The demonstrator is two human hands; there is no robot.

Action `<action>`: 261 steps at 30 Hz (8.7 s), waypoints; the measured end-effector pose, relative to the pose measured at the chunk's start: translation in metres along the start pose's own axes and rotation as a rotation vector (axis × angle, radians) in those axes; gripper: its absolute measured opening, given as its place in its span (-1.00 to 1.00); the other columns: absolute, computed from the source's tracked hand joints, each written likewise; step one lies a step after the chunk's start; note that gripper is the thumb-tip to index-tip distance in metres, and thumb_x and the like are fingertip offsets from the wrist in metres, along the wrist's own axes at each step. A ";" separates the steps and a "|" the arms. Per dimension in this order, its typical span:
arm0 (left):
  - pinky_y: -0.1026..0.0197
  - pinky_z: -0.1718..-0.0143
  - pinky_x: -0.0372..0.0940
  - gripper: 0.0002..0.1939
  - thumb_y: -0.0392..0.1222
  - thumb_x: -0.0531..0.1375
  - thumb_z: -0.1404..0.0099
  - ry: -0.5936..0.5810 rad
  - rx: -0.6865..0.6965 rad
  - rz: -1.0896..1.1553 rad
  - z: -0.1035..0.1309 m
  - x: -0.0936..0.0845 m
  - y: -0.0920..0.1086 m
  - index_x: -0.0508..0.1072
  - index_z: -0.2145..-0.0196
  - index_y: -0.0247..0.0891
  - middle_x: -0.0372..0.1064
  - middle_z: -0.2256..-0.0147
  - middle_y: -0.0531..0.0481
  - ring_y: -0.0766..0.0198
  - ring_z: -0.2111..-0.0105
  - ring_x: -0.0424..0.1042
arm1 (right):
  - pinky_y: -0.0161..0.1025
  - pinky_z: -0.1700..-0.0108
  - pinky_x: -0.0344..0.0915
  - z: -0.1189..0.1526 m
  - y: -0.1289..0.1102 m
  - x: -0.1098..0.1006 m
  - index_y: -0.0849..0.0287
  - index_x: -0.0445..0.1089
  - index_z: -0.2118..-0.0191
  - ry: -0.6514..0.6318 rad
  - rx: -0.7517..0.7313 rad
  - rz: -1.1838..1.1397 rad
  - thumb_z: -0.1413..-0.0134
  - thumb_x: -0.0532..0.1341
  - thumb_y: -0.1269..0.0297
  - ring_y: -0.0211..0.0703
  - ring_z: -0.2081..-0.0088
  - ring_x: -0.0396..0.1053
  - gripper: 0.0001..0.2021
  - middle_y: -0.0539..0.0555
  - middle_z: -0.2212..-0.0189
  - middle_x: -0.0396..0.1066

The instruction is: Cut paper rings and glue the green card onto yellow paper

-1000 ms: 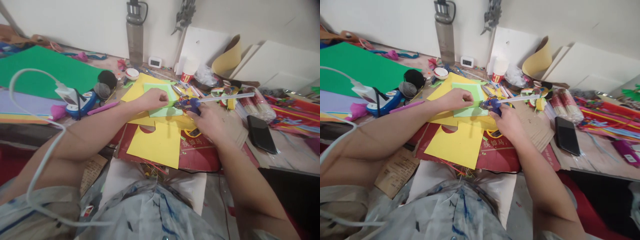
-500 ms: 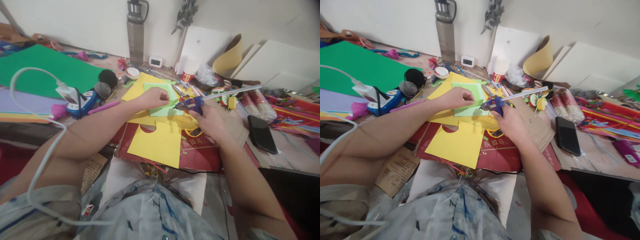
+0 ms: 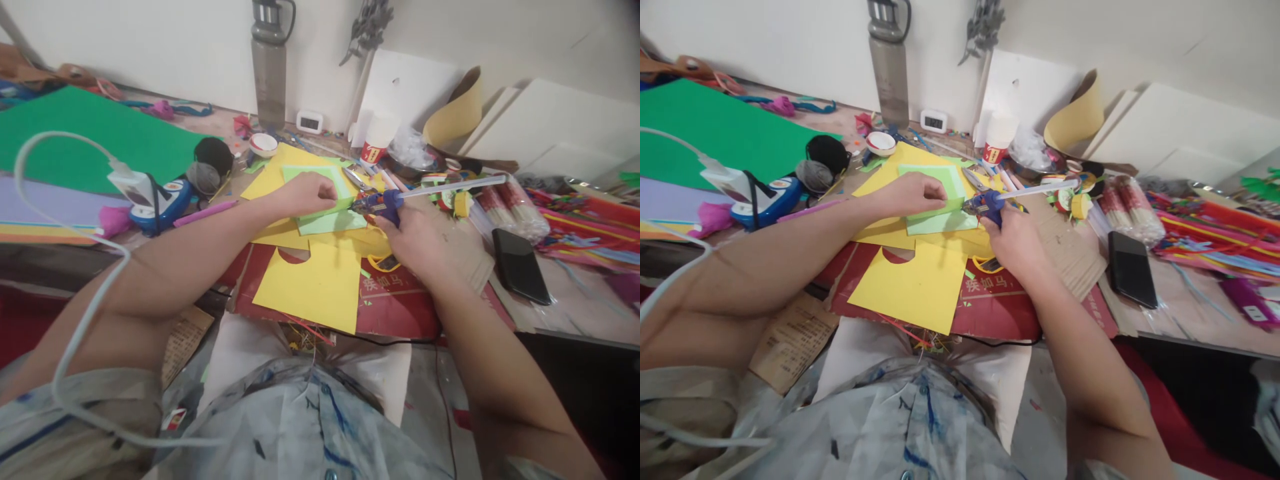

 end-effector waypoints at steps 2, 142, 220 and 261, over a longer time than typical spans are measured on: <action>0.21 0.18 0.32 -0.80 -0.24 0.24 -0.16 -0.002 0.001 -0.005 -0.001 0.000 -0.001 0.65 0.30 -0.29 0.61 0.34 -0.04 0.25 0.31 0.51 | 0.01 0.05 0.37 0.000 -0.002 -0.002 0.25 0.46 0.05 -0.013 0.017 0.033 -0.33 0.17 0.15 0.25 0.04 0.50 -0.71 0.36 0.13 0.55; 0.22 0.16 0.22 -0.58 0.13 0.22 -0.18 -0.396 0.156 -0.205 -0.003 -0.032 -0.025 0.69 0.17 -0.16 0.56 0.40 0.00 0.21 0.30 0.44 | 0.13 -0.10 0.35 0.030 -0.031 0.003 0.25 0.45 0.06 0.042 -0.137 -0.103 -0.26 0.16 0.20 0.25 0.00 0.47 -0.73 0.37 0.06 0.53; 0.21 -0.11 0.17 -0.50 0.12 0.27 -0.18 -0.481 0.228 -0.373 -0.001 -0.013 -0.017 0.63 -0.04 -0.08 0.58 0.03 0.00 0.11 -0.02 0.46 | 0.10 0.03 0.37 0.042 -0.033 0.007 0.25 0.46 0.02 0.095 -0.163 -0.124 -0.28 0.12 0.09 0.25 0.11 0.47 -0.63 0.35 0.15 0.54; 0.15 -0.25 0.15 -0.39 0.09 0.24 -0.20 -0.558 0.330 -0.319 0.000 -0.009 -0.013 0.52 -0.20 0.00 0.44 -0.21 0.01 0.07 -0.21 0.35 | 0.02 0.15 0.38 0.044 -0.051 0.011 0.21 0.48 0.14 -0.018 -0.127 -0.137 -0.29 0.16 0.08 0.20 0.21 0.48 -0.70 0.29 0.27 0.53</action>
Point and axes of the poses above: each hand's wrist, its own z-axis away from the middle knuckle, its own x-axis out of the palm, y = z × x, the point moved 5 cm from there along -z, towards the middle knuckle
